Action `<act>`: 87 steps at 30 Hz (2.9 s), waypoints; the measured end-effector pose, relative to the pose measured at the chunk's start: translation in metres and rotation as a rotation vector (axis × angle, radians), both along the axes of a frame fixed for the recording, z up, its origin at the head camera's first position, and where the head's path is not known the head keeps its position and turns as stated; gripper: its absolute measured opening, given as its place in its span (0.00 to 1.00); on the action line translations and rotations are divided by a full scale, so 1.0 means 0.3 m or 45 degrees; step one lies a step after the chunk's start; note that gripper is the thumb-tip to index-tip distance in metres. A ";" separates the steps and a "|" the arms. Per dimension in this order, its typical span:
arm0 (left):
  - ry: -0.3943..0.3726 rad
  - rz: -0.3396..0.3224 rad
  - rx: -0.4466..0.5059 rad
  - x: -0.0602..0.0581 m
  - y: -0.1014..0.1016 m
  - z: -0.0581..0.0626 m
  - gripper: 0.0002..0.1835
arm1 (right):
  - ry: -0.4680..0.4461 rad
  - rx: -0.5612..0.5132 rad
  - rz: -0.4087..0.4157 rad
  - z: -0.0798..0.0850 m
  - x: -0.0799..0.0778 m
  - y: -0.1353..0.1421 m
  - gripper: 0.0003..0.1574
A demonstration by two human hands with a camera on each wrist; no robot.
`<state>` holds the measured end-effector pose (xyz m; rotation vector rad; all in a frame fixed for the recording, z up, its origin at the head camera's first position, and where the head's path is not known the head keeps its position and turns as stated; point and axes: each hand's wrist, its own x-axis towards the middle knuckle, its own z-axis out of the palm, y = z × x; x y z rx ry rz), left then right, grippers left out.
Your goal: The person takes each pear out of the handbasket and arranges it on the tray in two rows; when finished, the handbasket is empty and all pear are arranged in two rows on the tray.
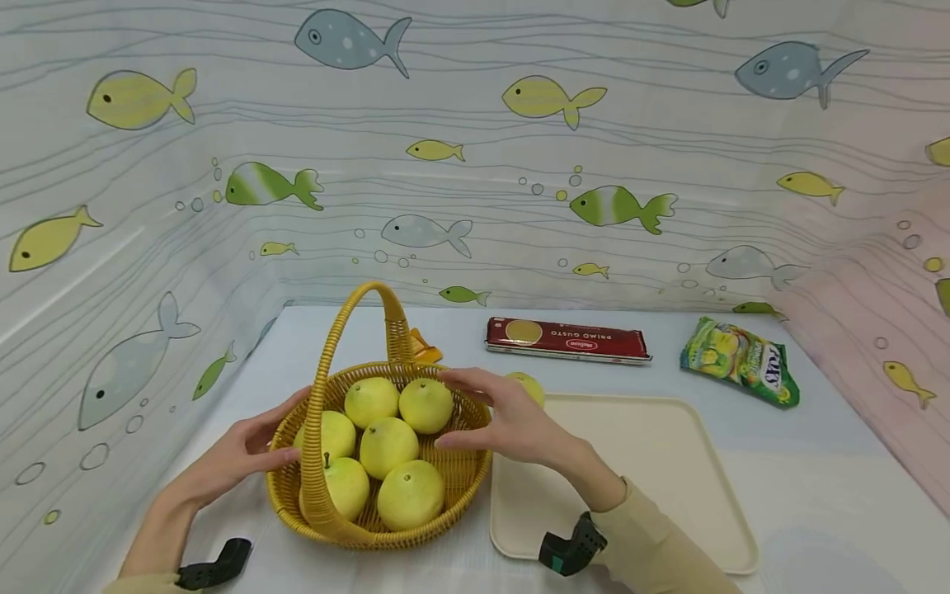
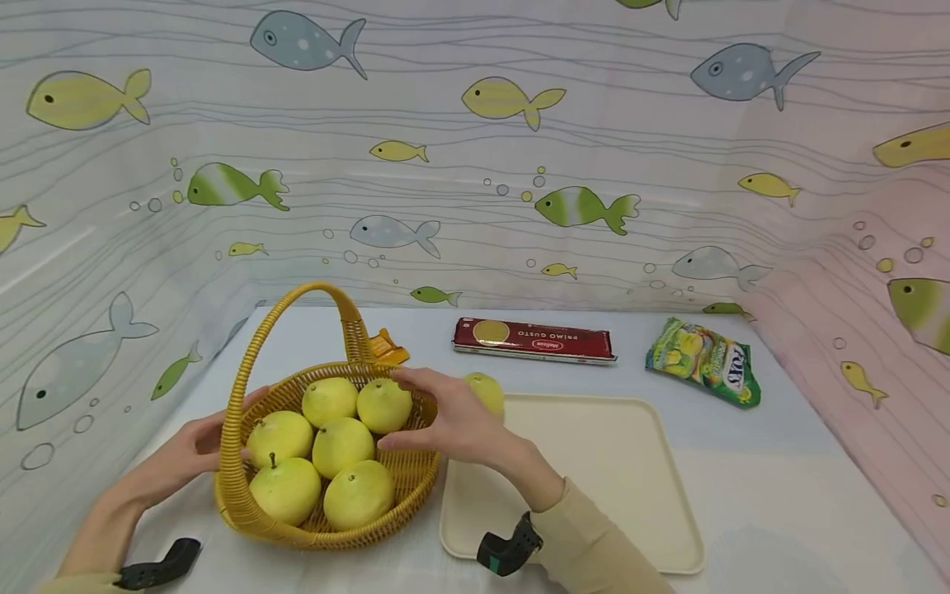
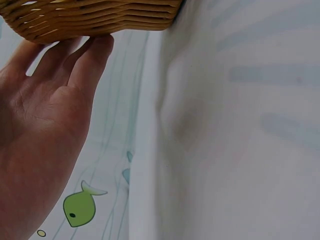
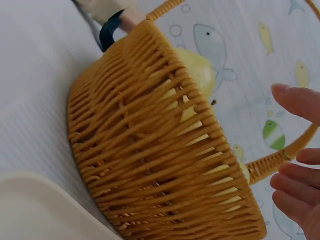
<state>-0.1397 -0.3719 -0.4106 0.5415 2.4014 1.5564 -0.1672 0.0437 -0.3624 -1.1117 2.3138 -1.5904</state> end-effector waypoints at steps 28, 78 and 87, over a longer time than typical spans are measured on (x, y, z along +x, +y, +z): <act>-0.009 0.011 -0.005 -0.003 0.002 -0.001 0.41 | 0.179 0.269 0.133 -0.072 0.065 -0.099 0.48; 0.008 0.008 -0.004 -0.004 0.003 -0.004 0.41 | 0.354 0.485 0.200 -0.079 0.069 -0.113 0.32; 0.001 0.004 0.005 -0.003 0.001 -0.006 0.41 | 0.305 0.455 0.180 -0.077 0.066 -0.107 0.32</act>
